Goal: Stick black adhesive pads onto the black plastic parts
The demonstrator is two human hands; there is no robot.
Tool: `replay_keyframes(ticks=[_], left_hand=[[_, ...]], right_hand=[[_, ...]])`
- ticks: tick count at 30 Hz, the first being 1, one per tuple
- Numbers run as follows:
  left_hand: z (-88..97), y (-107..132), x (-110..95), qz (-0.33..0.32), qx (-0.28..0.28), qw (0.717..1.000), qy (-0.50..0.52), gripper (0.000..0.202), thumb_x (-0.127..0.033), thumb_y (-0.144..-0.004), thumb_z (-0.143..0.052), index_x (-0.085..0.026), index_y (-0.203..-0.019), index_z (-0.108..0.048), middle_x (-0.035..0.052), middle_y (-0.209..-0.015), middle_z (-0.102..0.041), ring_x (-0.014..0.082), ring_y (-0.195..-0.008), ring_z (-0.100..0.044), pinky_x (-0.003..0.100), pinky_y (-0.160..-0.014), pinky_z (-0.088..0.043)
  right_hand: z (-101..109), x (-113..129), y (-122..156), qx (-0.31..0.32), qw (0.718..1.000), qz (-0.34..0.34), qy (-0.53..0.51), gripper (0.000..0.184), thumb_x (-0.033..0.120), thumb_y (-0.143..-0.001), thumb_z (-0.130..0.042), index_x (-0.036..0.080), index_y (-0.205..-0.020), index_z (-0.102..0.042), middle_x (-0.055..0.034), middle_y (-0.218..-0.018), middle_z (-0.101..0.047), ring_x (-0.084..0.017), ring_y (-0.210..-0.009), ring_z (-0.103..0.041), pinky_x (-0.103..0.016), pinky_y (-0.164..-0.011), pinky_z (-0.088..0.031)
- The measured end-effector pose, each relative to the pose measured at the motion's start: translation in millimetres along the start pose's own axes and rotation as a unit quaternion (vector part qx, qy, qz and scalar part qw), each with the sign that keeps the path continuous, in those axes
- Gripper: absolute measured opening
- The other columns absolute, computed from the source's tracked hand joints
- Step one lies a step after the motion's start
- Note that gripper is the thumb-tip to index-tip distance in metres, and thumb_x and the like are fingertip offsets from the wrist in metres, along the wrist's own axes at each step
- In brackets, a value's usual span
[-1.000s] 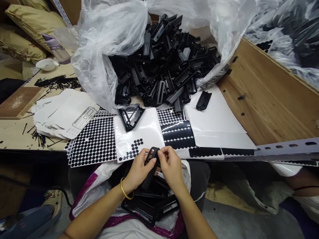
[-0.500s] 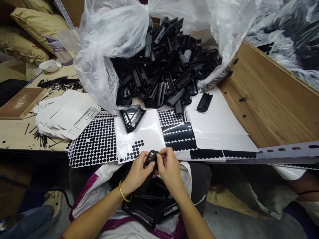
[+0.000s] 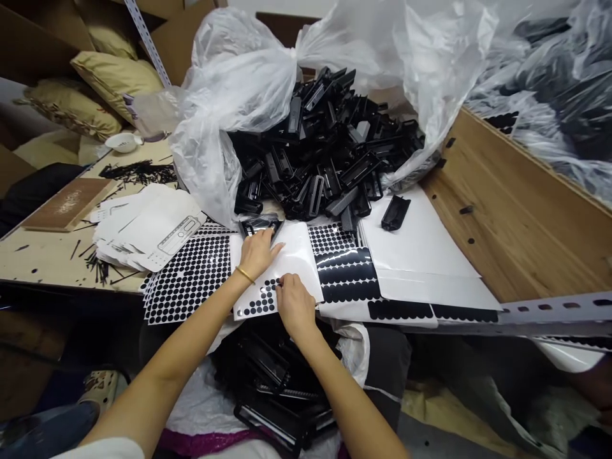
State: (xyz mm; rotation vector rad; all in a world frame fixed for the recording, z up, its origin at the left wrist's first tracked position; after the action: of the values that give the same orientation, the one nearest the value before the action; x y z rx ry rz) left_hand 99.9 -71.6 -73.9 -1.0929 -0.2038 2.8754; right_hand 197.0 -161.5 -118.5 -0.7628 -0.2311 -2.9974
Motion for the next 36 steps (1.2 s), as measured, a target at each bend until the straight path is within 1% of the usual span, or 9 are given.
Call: replay_keyframes(ticks=[3, 7, 8, 10, 13, 16, 23, 28, 36], left_hand=[[-0.1, -5.6, 4.1, 0.003, -0.003, 1.0, 0.013, 0.003, -0.019, -0.077, -0.058, -0.016, -0.078, -0.057, 0.009, -0.082, -0.064, 0.0266, -0.089, -0.06, 0.04, -0.086, -0.041], [4.8, 30.0, -0.2, 0.002, 0.014, 0.993, 0.118, 0.018, -0.034, -0.084, -0.05, -0.018, -0.077, -0.054, 0.0037, -0.081, -0.062, 0.0181, -0.079, -0.059, 0.03, -0.074, -0.045], [-1.4, 44.1, 2.0, 0.033, 0.039, 0.973, 0.226, 0.021, -0.038, -0.086, -0.047, -0.018, -0.08, -0.054, 0.0028, -0.079, -0.062, 0.0164, -0.075, -0.059, 0.028, -0.069, -0.045], [-28.8, 77.4, 4.2, 0.132, 0.121, 0.878, 0.445, 0.026, -0.044, -0.084, -0.05, -0.018, -0.085, -0.052, 0.002, -0.077, -0.063, 0.0147, -0.071, -0.06, 0.027, -0.068, -0.045], [-59.5, 118.9, -3.2, 0.227, 0.173, 0.745, 0.603, 0.026, -0.041, -0.077, -0.062, -0.018, -0.086, -0.055, 0.0005, -0.078, -0.063, 0.0123, -0.073, -0.06, 0.026, -0.074, -0.045], [-73.1, 138.5, -5.4, 0.271, 0.171, 0.695, 0.644, 0.024, -0.036, -0.075, -0.066, -0.017, -0.086, -0.058, -0.0027, -0.073, -0.059, 0.0087, -0.069, -0.055, 0.02, -0.07, -0.043], [-73.4, 147.5, -9.7, 0.284, 0.162, 0.684, 0.652, 0.021, -0.035, -0.078, -0.064, -0.018, -0.087, -0.058, -0.0037, -0.07, -0.055, 0.0074, -0.067, -0.051, 0.019, -0.066, -0.04], [-70.1, 148.3, -9.7, 0.294, 0.145, 0.682, 0.654, 0.021, -0.035, -0.075, -0.066, -0.018, -0.084, -0.057, -0.0028, -0.076, -0.059, 0.0079, -0.069, -0.052, 0.019, -0.067, -0.04], [-65.2, 147.3, -13.3, 0.278, 0.131, 0.706, 0.638, 0.022, -0.037, -0.076, -0.066, -0.018, -0.084, -0.057, -0.0027, -0.076, -0.058, 0.0087, -0.07, -0.051, 0.02, -0.069, -0.041]], right_hand=[[-1.9, -5.4, -4.4, 0.003, 1.0, -0.005, 0.0, 0.007, 0.02, -0.087, -0.047, 0.019, -0.09, -0.053, -0.0078, -0.095, -0.062, -0.02, -0.082, -0.061, -0.028, -0.062, -0.043], [19.3, -20.8, 2.8, -0.038, 0.98, 0.031, -0.193, 0.01, 0.023, -0.083, -0.05, 0.02, -0.074, -0.051, -0.0009, -0.073, -0.059, -0.015, -0.065, -0.056, -0.027, -0.061, -0.042], [25.7, -26.2, 6.9, -0.052, 0.963, 0.034, -0.261, 0.012, 0.026, -0.083, -0.05, 0.02, -0.072, -0.05, 0.0005, -0.068, -0.057, -0.014, -0.062, -0.054, -0.026, -0.059, -0.042], [33.6, -37.3, 16.1, -0.069, 0.922, 0.024, -0.38, 0.015, 0.032, -0.082, -0.05, 0.021, -0.072, -0.049, 0.0023, -0.063, -0.053, -0.013, -0.057, -0.05, -0.025, -0.055, -0.042], [30.6, -46.0, 28.3, -0.06, 0.867, -0.01, -0.494, 0.017, 0.037, -0.08, -0.051, 0.021, -0.074, -0.049, 0.0031, -0.063, -0.051, -0.012, -0.054, -0.048, -0.024, -0.051, -0.041], [22.1, -46.7, 36.0, -0.047, 0.84, -0.035, -0.539, 0.018, 0.038, -0.078, -0.054, 0.02, -0.074, -0.05, 0.0034, -0.064, -0.049, -0.011, -0.056, -0.048, -0.024, -0.053, -0.043], [23.7, -50.2, 43.1, -0.095, 0.877, -0.052, -0.468, 0.018, 0.037, -0.081, -0.052, 0.02, -0.075, -0.051, 0.0028, -0.064, -0.049, -0.012, -0.058, -0.048, -0.024, -0.054, -0.042], [23.7, -50.2, 44.2, -0.102, 0.874, -0.049, -0.472, 0.018, 0.037, -0.082, -0.051, 0.02, -0.075, -0.05, 0.0035, -0.064, -0.048, -0.011, -0.056, -0.046, -0.023, -0.052, -0.04], [34.1, -45.3, 47.5, -0.131, 0.898, -0.024, -0.42, 0.015, 0.033, -0.084, -0.048, 0.02, -0.076, -0.049, 0.0029, -0.064, -0.049, -0.011, -0.056, -0.046, -0.023, -0.051, -0.038]])
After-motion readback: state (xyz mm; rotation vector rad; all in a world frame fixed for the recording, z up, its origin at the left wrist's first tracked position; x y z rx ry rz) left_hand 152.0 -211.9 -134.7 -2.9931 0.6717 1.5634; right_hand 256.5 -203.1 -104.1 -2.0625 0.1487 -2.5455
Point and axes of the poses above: each hand's wrist, its own y-axis away from the middle knuckle, its own z-axis out of the back of the hand, x = y × z, the point moved 10 cm from there along -y, towards the middle knuckle
